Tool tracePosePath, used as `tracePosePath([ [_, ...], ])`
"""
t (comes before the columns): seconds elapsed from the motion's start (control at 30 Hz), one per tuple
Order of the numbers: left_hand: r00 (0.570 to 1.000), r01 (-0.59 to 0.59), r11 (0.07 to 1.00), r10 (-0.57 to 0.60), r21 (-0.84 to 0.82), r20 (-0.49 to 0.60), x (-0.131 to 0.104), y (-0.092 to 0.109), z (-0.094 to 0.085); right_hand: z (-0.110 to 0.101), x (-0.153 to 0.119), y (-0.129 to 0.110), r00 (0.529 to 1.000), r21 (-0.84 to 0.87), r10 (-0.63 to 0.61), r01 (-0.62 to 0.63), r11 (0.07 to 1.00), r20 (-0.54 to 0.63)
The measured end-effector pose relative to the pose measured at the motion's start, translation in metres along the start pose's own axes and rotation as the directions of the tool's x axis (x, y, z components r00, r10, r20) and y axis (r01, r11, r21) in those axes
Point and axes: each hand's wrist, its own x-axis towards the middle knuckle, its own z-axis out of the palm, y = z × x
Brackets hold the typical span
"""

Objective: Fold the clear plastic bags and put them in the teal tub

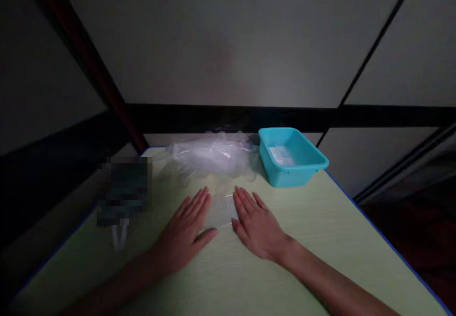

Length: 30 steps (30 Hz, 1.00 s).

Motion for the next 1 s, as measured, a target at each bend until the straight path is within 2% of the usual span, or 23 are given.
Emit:
tracePosePath([
  [0.13, 0.999, 0.022, 0.998, -0.024, -0.060, -0.024, 0.000, -0.001, -0.006, -0.007, -0.001, 0.006, 0.999, 0.135, 0.009, -0.004, 0.991, -0.041],
  [0.33, 0.994, 0.035, 0.977, -0.056, -0.208, -0.094, -0.003, -0.001, -0.008, -0.010, 0.002, 0.013, 0.987, 0.368, 0.049, 0.012, 0.930, -0.154],
  [0.5, 0.982, 0.063, 0.961, -0.107, -0.269, -0.154, -0.003, -0.004, -0.006, -0.014, 0.001, 0.017, 0.977, 0.461, 0.081, 0.019, 0.887, -0.195],
  [0.63, 0.971, 0.062, 0.956, -0.124, -0.287, -0.204, -0.003, -0.008, -0.004, -0.018, -0.004, 0.018, 0.980, 0.555, 0.101, 0.012, 0.832, -0.173],
  [0.77, 0.962, 0.078, 0.958, -0.145, -0.274, -0.232, -0.001, -0.013, -0.003, -0.018, -0.009, 0.017, 0.993, 0.702, 0.022, 0.068, 0.709, -0.118],
  [0.87, 0.944, 0.075, 0.964, -0.151, -0.256, -0.292, 0.000, -0.017, -0.006, -0.019, -0.011, 0.019, 0.993, 0.769, -0.059, 0.114, 0.629, -0.099],
  [0.93, 0.937, 0.007, 0.969, -0.093, -0.247, -0.337, -0.001, -0.015, -0.010, -0.022, -0.012, 0.025, 0.986, 0.733, -0.125, 0.166, 0.659, -0.110],
  [1.0, 0.941, -0.115, 0.964, 0.028, -0.240, -0.337, -0.004, -0.010, -0.015, -0.026, -0.014, 0.032, 0.969, 0.660, -0.203, 0.245, 0.710, -0.141],
])
